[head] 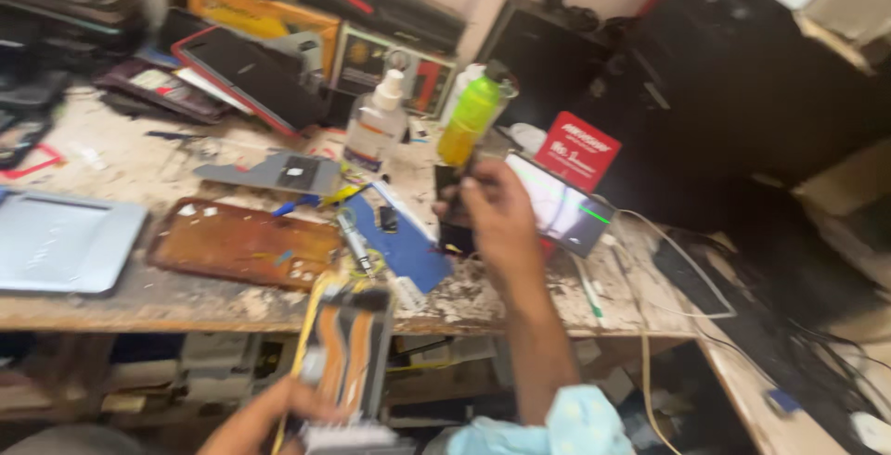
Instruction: The person disassembles a yellow smartphone, removes the battery, and uses a prying tool to separate internal components. They then reassemble the phone by placing the battery back and closing the back cover.
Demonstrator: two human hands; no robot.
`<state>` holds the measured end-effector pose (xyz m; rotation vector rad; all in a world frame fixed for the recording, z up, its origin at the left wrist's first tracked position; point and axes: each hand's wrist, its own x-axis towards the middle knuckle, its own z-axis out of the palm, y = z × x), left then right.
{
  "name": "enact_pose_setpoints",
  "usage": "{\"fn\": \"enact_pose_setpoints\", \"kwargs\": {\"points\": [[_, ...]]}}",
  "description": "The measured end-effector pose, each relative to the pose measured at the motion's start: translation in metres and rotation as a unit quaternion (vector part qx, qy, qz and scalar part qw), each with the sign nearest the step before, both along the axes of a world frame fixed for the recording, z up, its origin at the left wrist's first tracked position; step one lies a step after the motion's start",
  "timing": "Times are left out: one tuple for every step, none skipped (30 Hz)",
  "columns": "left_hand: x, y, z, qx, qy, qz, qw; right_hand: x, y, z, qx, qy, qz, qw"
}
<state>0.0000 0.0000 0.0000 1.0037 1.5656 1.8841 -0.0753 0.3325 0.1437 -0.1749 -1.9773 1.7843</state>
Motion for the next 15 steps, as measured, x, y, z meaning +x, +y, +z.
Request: {"fn": "enact_pose_setpoints", "kwargs": {"points": [[-0.031,0.041,-0.003,-0.006,-0.001,0.009,1.0,0.009,0.0,-0.001,-0.049,0.005,-0.004,0.999],[-0.038,0.041,0.002,-0.036,-0.108,-0.002,0.994,0.017,-0.001,-0.001,-0.084,0.005,0.008,0.996],[-0.045,0.041,0.009,-0.041,-0.094,0.003,0.995,0.027,-0.003,-0.002,-0.119,0.003,0.02,0.993],[-0.051,0.042,0.02,-0.044,-0.08,0.006,0.996,0.036,-0.005,-0.003,-0.127,-0.015,0.025,0.991],[-0.059,0.046,0.032,-0.045,-0.063,0.005,0.997,0.044,-0.006,-0.003,-0.133,-0.03,0.028,0.99],[-0.064,0.051,0.046,-0.056,-0.073,0.007,0.996,0.051,-0.007,-0.002,-0.139,-0.046,0.031,0.989],[-0.074,0.051,0.054,-0.065,-0.085,0.008,0.994,0.056,-0.015,-0.004,-0.09,-0.059,0.033,0.994],[-0.07,0.059,0.069,-0.075,-0.098,0.012,0.992,0.074,-0.011,0.005,-0.04,-0.072,0.038,0.996],[-0.076,0.061,0.075,-0.079,-0.091,0.016,0.993,0.075,-0.014,0.005,0.009,-0.085,0.04,0.996],[-0.079,0.064,0.083,-0.085,-0.086,0.02,0.993,0.076,-0.017,0.007,0.084,-0.064,0.022,0.994],[-0.083,0.067,0.088,-0.091,-0.08,0.023,0.992,0.079,-0.02,0.008,0.159,-0.044,0.005,0.986],[-0.087,0.069,0.091,-0.089,-0.071,0.018,0.993,0.078,-0.023,0.009,0.232,-0.022,-0.014,0.972],[-0.093,0.072,0.091,-0.086,-0.062,0.011,0.994,0.073,-0.025,0.009,0.236,-0.035,-0.018,0.971],[-0.098,0.075,0.089,-0.083,-0.053,0.004,0.995,0.068,-0.026,0.01,0.24,-0.049,-0.023,0.969],[-0.102,0.077,0.086,-0.093,-0.071,-0.005,0.993,0.062,-0.027,0.01,0.244,-0.063,-0.029,0.967]]}}
